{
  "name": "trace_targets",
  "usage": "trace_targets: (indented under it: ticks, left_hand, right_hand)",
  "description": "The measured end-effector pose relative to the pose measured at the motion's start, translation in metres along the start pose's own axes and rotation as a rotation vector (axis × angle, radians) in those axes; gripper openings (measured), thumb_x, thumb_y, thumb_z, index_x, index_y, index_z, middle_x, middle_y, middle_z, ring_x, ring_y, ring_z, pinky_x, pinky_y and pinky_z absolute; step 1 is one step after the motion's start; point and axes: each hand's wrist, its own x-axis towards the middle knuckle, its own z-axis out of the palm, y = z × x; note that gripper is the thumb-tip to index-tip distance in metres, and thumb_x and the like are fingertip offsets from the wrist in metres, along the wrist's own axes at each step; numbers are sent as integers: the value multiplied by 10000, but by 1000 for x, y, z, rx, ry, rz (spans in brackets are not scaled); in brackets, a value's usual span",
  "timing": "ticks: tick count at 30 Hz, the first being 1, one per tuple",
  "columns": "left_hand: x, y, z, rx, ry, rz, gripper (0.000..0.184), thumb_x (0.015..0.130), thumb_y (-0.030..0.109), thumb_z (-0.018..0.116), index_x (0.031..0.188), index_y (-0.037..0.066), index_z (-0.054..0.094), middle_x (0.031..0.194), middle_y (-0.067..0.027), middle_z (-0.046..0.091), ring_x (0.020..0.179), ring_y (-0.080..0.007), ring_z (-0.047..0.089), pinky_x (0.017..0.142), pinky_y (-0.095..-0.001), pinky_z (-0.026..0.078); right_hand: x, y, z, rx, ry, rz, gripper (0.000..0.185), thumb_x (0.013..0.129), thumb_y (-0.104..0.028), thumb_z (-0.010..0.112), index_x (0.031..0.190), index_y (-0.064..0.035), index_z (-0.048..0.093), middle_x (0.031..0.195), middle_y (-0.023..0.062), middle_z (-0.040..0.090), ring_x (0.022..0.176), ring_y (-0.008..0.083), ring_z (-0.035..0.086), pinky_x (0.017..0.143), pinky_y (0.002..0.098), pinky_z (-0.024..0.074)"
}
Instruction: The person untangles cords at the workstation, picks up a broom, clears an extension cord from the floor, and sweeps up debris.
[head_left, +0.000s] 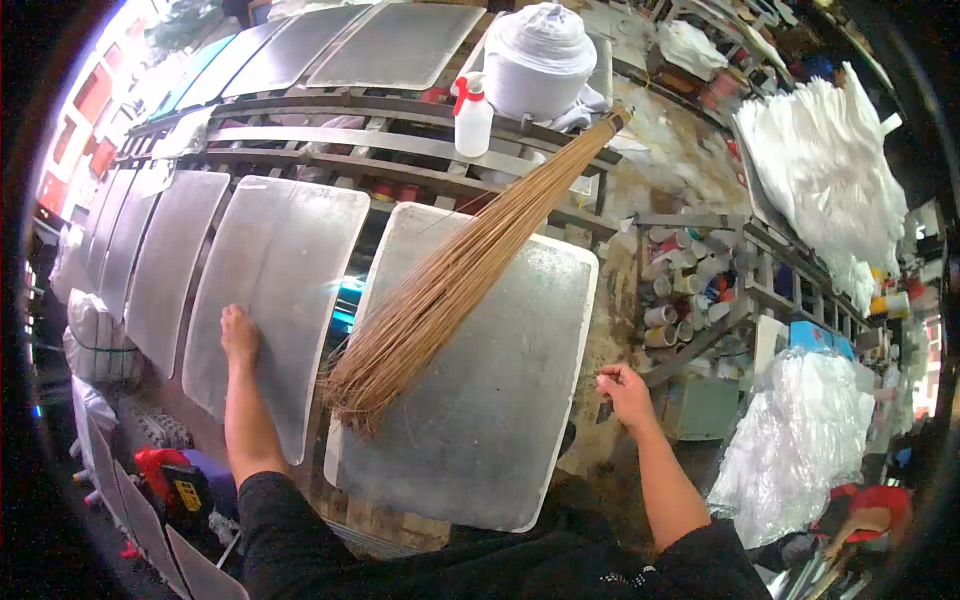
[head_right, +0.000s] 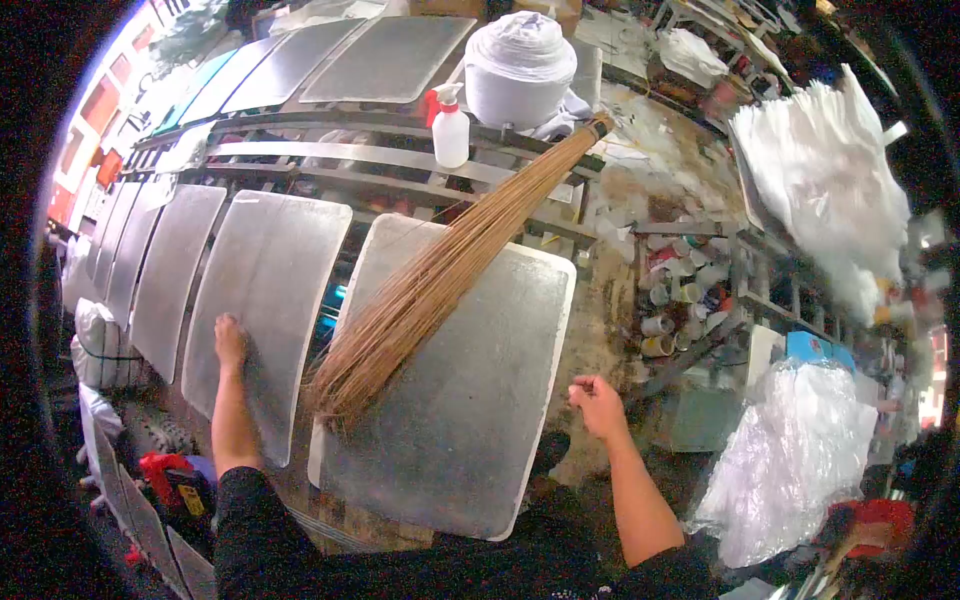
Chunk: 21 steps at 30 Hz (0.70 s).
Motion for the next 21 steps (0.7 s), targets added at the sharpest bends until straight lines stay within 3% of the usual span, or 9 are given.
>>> trace_targets:
  ticks: [6,8,9,11,13,15,17,19,21]
  left_hand:
    - [2,-39,60,-9,-164,-9,213,835,129,446,938,-45,513,1034,-239,557,1030,-361,515,880,-423,426]
    - [-2,-34,54,49,-421,131,255,819,138,462,949,-78,506,1073,-270,545,1024,-389,517,868,-447,424]
    - [-4,-14,35,51,-429,150,255,819,138,462,949,-78,506,1073,-270,545,1024,-389,517,868,-447,424]
    - [-17,19,-39,-118,-375,-145,292,813,153,472,989,-78,508,1059,-280,542,984,-409,528,868,-480,407]
    - [-19,25,-109,-66,-121,-113,300,819,155,479,1020,-66,506,1048,-279,545,904,-440,545,817,-486,428]
    - [-11,-13,-142,55,388,78,243,835,126,477,1009,-40,510,996,-251,574,845,-425,569,767,-437,458]
    - [-8,13,-241,-141,617,-84,226,875,97,456,1053,-23,529,999,-199,607,802,-349,612,733,-372,481]
    - [-16,21,-300,-1105,745,-282,251,896,86,473,1115,-7,551,1033,-154,617,833,-249,625,749,-327,488]
    - [-35,73,-351,-1275,847,-193,259,891,89,500,1126,-2,561,1042,-149,617,843,-230,627,742,-312,492]
  right_hand:
    - [27,19,-19,59,-93,-74,269,835,-187,620,1035,-14,570,858,65,622,764,116,587,703,261,468]
    - [28,35,-34,48,-101,-108,245,837,-177,621,1023,-25,574,841,51,617,749,110,581,687,256,468]
    - [27,42,-44,54,-88,-93,245,837,-177,621,1023,-25,574,841,51,617,749,110,581,687,256,468]
    - [25,47,-60,244,-96,-102,233,840,-170,618,1018,-26,571,827,47,613,745,105,580,672,252,471]
    - [20,37,-79,232,-92,-78,235,843,-166,615,1023,-24,565,840,49,611,747,107,580,675,252,472]
    - [18,30,-97,214,-99,-65,237,845,-163,612,1028,-21,558,853,50,608,748,109,581,678,252,473]
    - [18,28,-111,394,-75,-109,209,870,-125,575,1024,8,527,881,59,570,760,133,578,700,274,483]
    - [10,20,-129,431,-80,-158,195,869,-120,574,1015,1,527,880,56,570,756,129,580,691,266,482]
    - [-2,14,-148,470,-64,-209,181,869,-114,573,1007,-6,527,878,53,569,752,124,581,682,258,482]
